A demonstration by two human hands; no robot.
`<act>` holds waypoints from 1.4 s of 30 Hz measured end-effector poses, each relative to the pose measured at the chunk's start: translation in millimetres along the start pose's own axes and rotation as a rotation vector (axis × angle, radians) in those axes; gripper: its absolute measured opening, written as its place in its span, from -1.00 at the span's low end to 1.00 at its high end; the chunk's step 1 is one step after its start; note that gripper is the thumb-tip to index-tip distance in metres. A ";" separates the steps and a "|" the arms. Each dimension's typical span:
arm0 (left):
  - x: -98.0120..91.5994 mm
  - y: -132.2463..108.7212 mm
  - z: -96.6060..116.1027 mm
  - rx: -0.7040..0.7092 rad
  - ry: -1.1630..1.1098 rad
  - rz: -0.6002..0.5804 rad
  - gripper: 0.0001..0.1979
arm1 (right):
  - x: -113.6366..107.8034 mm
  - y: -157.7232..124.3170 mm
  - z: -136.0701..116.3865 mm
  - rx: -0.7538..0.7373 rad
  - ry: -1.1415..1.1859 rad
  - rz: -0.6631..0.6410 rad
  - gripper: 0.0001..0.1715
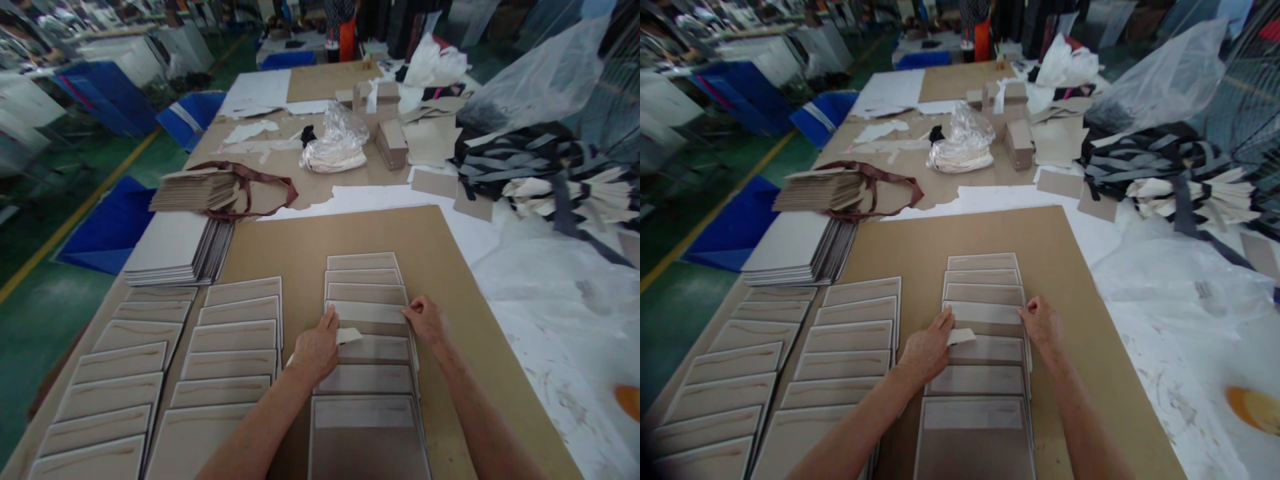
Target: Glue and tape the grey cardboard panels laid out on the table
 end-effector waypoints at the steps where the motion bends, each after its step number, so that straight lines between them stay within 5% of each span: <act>1: -0.3 -0.5 -0.5 0.005 -0.013 0.004 -0.29 | -4.3 -1.2 1.4 0.007 -0.017 0.029 -0.82; 5: 0.3 -2.7 -1.5 0.018 -0.062 0.007 -0.29 | -4.2 -14.1 -25.8 -0.057 -0.002 0.101 -0.86; 10: 2.2 -2.0 -0.6 0.003 -0.059 0.005 -0.29 | 28.4 -28.9 -76.9 -0.219 -0.040 -0.022 -0.78; 15: -5.8 -6.5 -10.9 -0.032 -0.149 0.028 -0.32 | 15.9 -35.0 -43.8 -0.096 -0.144 0.020 -0.87; 19: -23.8 -24.5 -22.8 -0.191 -0.611 0.182 -0.56 | -8.2 -48.2 -34.3 -0.194 0.193 0.066 -0.72; 22: -26.5 -35.6 -16.4 -0.284 -1.266 -0.092 -0.70 | -8.4 -65.2 -61.8 -0.141 0.648 -0.069 -0.53; 24: -23.6 -39.4 -4.3 -0.305 -1.665 -0.369 -0.67 | -2.5 -76.9 -87.4 -0.085 0.898 -0.149 -0.53; 26: -19.7 -40.7 7.1 -0.325 -1.895 -0.510 -0.65 | 4.9 -85.2 -110.3 -0.071 1.072 -0.201 -0.58; 30: -9.0 -41.7 21.0 -0.346 -1.943 -0.546 -0.55 | 18.4 -89.5 -129.3 0.010 1.266 -0.297 -0.55; 37: 1.9 -43.2 21.8 -0.372 -1.982 -0.594 -0.49 | 12.4 -79.0 -112.4 -0.085 1.023 -0.169 -0.58; 42: 4.5 -36.9 24.1 -0.509 -2.023 -0.422 -0.63 | 14.2 -79.8 -109.1 -0.009 1.095 -0.180 -0.57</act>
Point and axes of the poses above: each hand's wrist, its own y-axis towards the middle knuckle, its own x-axis out of the palm, z = x × y, the point moved 2 cm from there along y, towards the middle knuckle, and after that the axes turned 10 degrees about -x, right-handed, at the moved point
